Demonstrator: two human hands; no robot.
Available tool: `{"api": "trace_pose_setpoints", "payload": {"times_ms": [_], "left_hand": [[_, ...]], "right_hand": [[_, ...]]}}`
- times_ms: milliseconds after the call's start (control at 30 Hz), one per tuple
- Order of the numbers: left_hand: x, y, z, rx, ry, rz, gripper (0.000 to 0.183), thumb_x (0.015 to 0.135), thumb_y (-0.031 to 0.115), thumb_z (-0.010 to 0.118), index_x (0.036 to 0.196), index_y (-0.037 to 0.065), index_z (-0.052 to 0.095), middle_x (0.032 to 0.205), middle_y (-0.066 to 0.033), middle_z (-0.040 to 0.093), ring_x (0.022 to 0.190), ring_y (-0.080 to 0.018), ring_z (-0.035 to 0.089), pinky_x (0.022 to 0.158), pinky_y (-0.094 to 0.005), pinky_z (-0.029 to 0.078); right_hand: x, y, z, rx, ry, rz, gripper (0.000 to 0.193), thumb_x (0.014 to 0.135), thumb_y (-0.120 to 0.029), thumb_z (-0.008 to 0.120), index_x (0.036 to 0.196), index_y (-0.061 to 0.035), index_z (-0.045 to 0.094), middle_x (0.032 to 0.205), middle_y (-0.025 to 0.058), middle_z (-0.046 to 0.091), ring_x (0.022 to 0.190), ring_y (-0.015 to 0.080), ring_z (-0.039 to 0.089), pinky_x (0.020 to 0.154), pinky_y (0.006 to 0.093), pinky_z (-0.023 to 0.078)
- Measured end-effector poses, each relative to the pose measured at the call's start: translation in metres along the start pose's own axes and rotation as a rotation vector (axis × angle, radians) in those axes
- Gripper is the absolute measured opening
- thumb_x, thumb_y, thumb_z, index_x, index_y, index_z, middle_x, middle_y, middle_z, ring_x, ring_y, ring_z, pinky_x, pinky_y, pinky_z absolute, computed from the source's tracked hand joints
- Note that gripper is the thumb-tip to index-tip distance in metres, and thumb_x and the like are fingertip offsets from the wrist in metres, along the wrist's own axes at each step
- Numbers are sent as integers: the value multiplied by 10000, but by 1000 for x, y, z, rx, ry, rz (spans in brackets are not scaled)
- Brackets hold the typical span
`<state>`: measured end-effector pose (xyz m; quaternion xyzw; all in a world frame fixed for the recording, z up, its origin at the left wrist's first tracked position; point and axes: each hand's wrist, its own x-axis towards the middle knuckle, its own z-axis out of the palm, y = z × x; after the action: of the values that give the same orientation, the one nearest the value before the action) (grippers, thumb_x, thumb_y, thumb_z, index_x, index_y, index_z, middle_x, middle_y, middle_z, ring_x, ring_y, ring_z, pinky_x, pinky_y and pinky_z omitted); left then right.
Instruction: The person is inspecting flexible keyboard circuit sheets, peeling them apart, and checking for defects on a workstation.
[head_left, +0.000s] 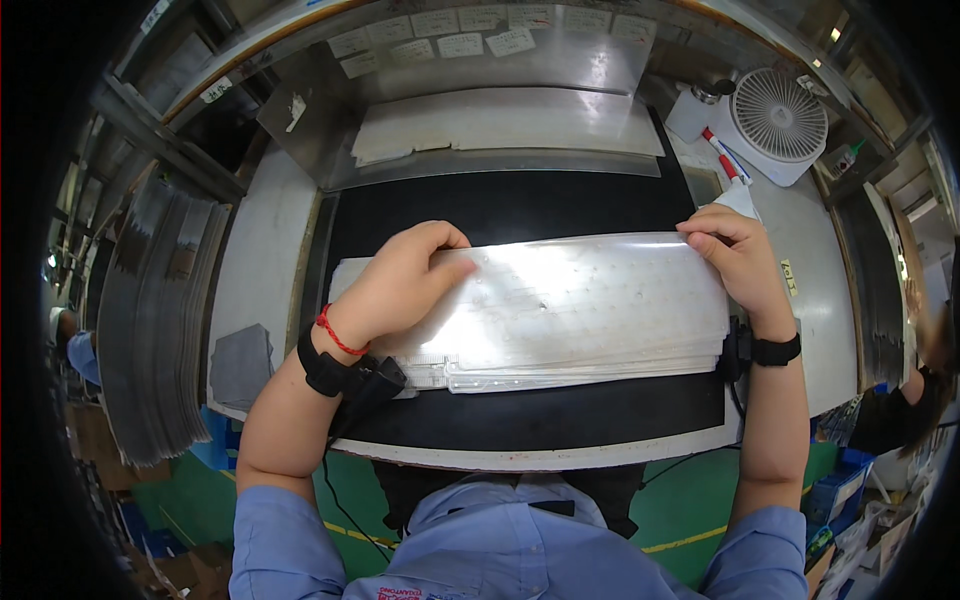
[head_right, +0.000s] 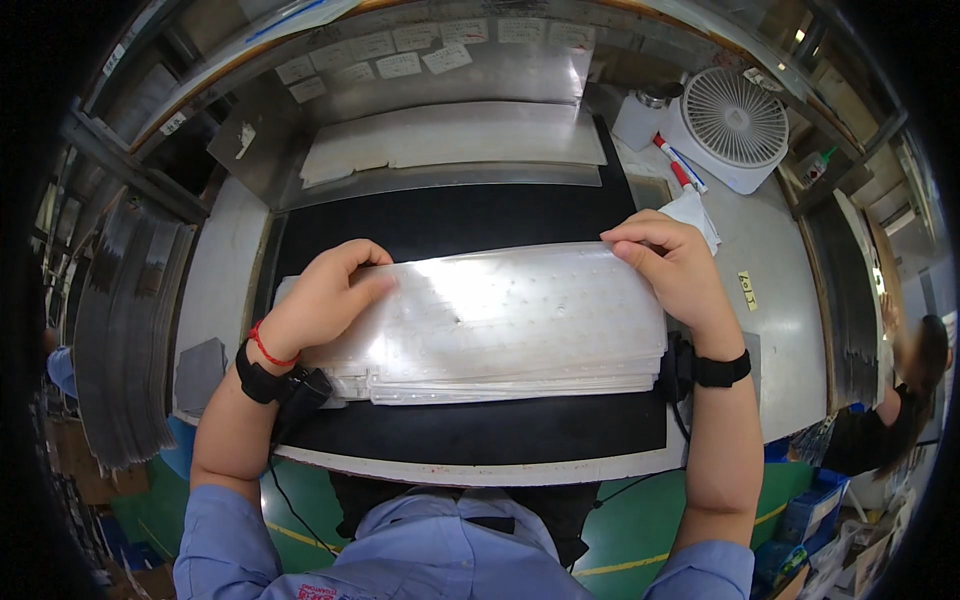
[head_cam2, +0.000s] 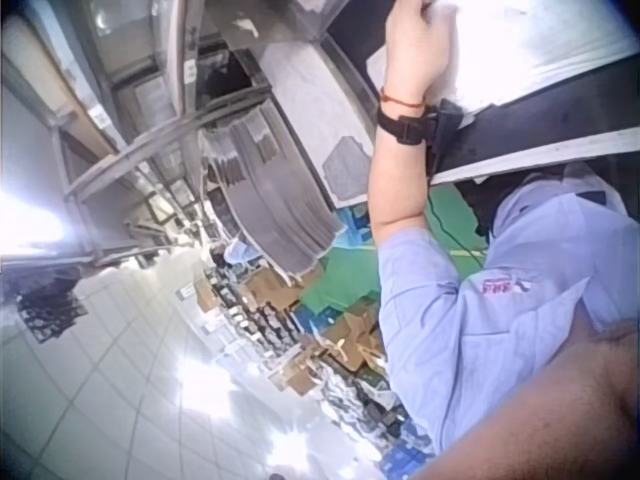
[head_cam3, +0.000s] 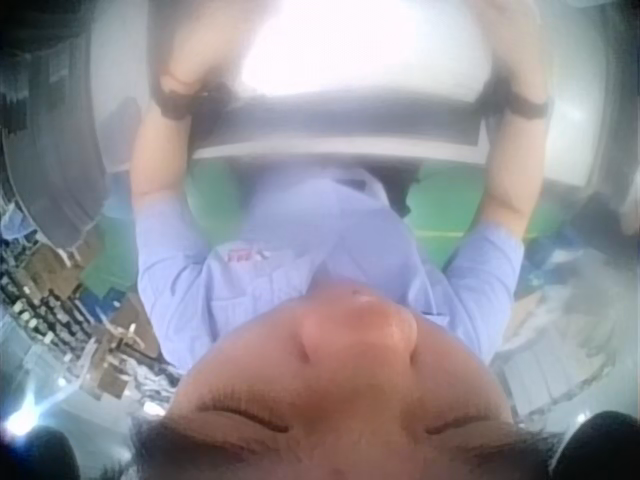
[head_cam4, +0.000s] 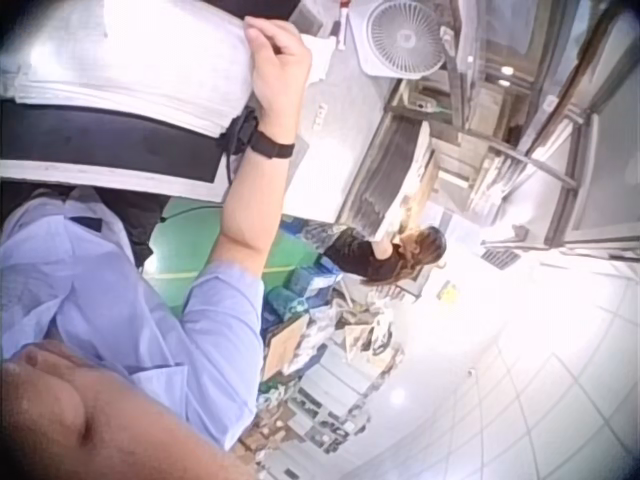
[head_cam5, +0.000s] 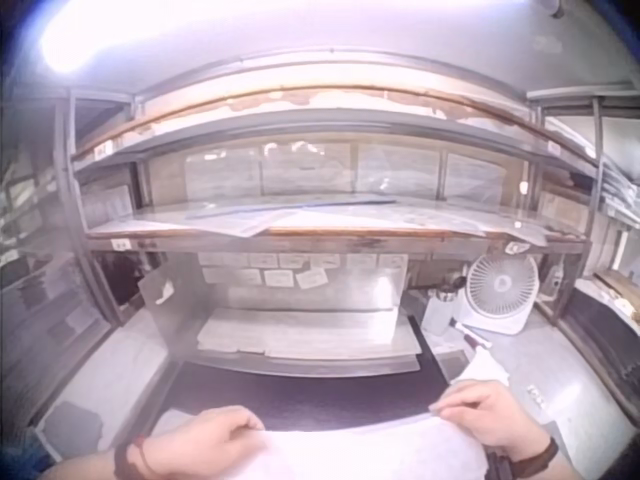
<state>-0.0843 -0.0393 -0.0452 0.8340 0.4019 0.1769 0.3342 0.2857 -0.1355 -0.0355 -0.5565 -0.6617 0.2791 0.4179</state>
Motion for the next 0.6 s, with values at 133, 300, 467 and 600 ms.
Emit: {"api": "trace_pose_setpoints", "payload": {"times_ms": [133, 300, 467, 600], "left_hand": [[1, -6, -8, -31, 84, -65, 178, 957, 124, 549, 942, -28, 641, 808, -78, 628, 759, -149, 569, 742, -285, 473], [-1, 0, -16, -103, 19, -141, 191, 946, 150, 583, 915, -25, 653, 852, -66, 642, 772, -139, 574, 743, -266, 474], [1, -6, -19, -69, 55, -70, 187, 966, 155, 565, 905, -11, 624, 829, -23, 612, 778, -108, 552, 744, -254, 468], [2, -24, -38, -204, 48, -138, 205, 993, 143, 508, 884, 6, 615, 807, -14, 598, 785, -106, 547, 755, -255, 463]], "right_hand": [[0, 0, -1, -9, 0, 16, 138, 876, -27, 655, 996, 1, 719, 896, 34, 643, 816, 119, 558, 746, 246, 434], [0, 2, 0, 11, 13, 25, 133, 881, -36, 654, 994, 3, 714, 899, 28, 647, 817, 114, 562, 746, 242, 436], [0, 2, 1, 41, 41, -52, 125, 887, -47, 654, 986, 3, 712, 930, 30, 642, 839, 117, 560, 756, 245, 437], [0, 1, -1, 34, 30, 3, 124, 886, -48, 655, 985, 2, 710, 939, 31, 638, 851, 120, 560, 762, 246, 436]]}}
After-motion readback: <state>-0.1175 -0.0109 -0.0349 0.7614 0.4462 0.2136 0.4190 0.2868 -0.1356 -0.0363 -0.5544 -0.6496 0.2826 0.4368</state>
